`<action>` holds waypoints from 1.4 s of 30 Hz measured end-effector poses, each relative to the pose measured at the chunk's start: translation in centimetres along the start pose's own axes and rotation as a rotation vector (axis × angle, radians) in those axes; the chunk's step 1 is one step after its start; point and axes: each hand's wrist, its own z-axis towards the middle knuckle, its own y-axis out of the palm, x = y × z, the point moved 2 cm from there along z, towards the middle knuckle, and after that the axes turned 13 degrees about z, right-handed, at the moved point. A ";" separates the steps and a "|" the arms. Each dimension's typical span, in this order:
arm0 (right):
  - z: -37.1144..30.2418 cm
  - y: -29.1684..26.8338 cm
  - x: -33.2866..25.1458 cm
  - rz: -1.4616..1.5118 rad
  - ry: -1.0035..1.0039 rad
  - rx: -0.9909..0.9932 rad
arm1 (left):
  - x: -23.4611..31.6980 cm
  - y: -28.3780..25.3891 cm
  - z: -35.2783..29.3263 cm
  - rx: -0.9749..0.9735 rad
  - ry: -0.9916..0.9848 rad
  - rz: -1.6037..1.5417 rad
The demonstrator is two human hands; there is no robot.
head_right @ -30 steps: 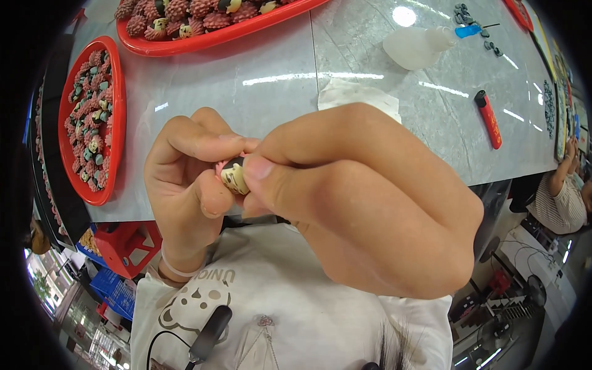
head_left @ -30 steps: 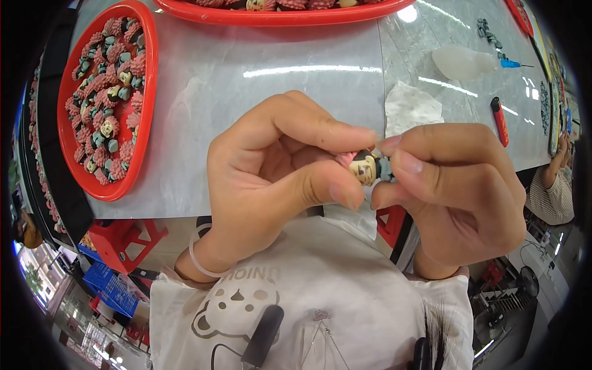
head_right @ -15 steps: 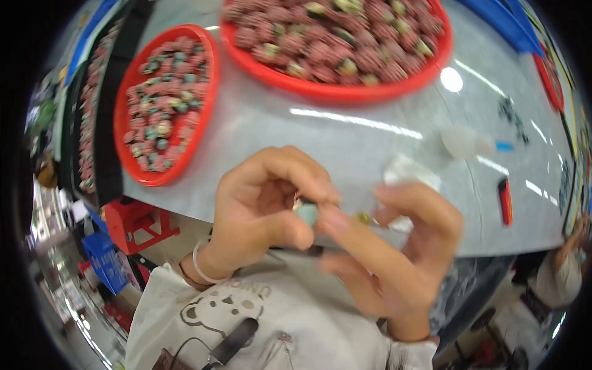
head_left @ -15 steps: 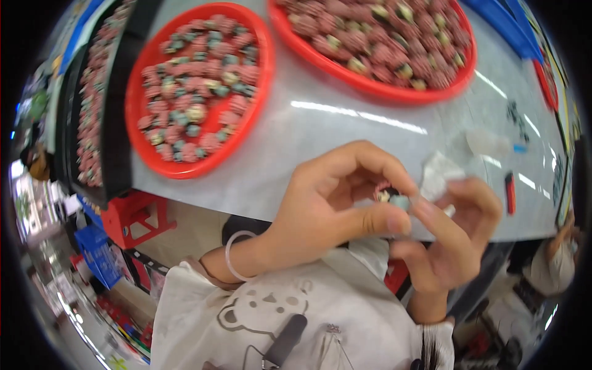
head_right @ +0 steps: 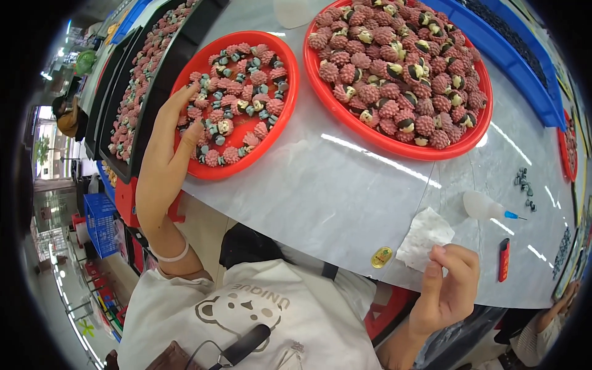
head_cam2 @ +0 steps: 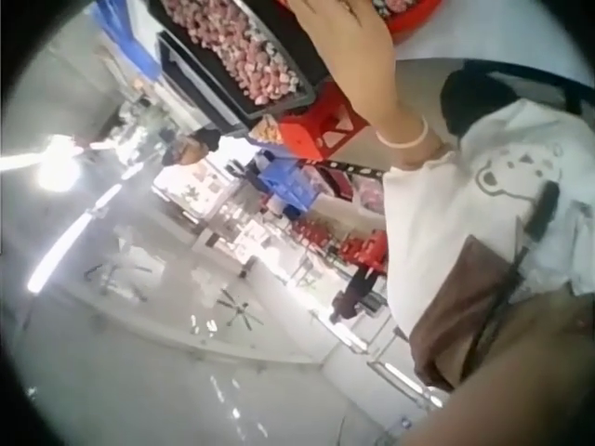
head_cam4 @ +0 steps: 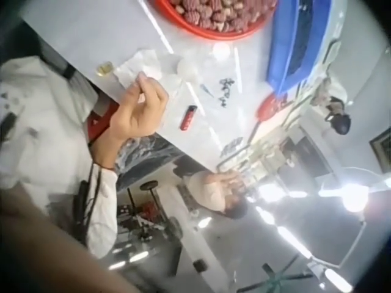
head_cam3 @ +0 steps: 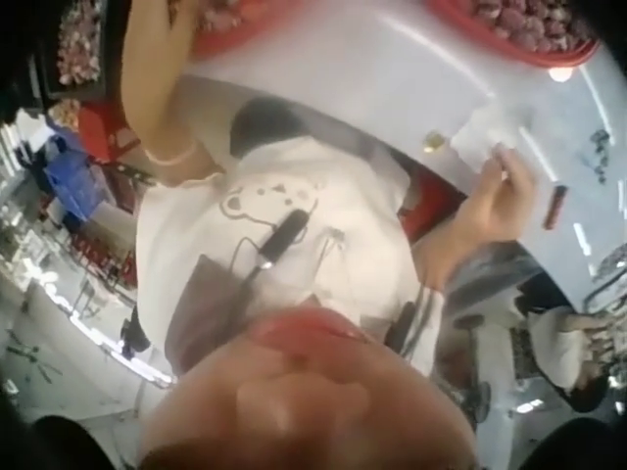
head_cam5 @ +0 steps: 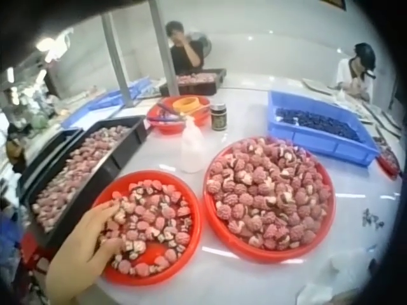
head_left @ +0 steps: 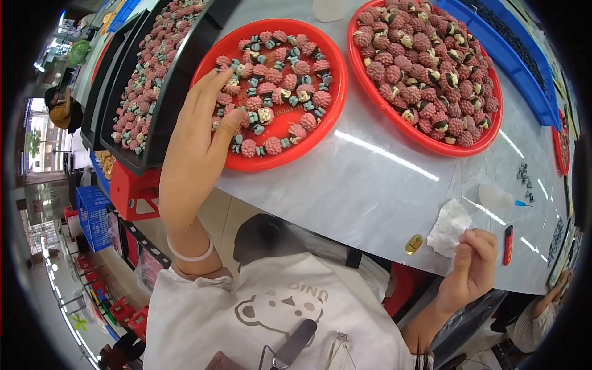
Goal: The person assembles figurines by applying glue to figurine heads with a squeeze bottle, attaching small body pieces by hand, and placing the assembled figurines into a tray.
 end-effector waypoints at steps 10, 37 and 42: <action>-0.5 1.5 0.6 -0.141 -0.032 -0.015 | -1.3 1.4 0.7 0.070 -0.016 0.065; -0.7 0.7 1.6 0.001 0.067 0.102 | 0.7 2.6 1.7 -0.064 -0.118 -1.423; -0.7 0.6 1.7 0.010 0.069 0.087 | 0.8 2.6 1.3 -0.144 -0.098 -1.646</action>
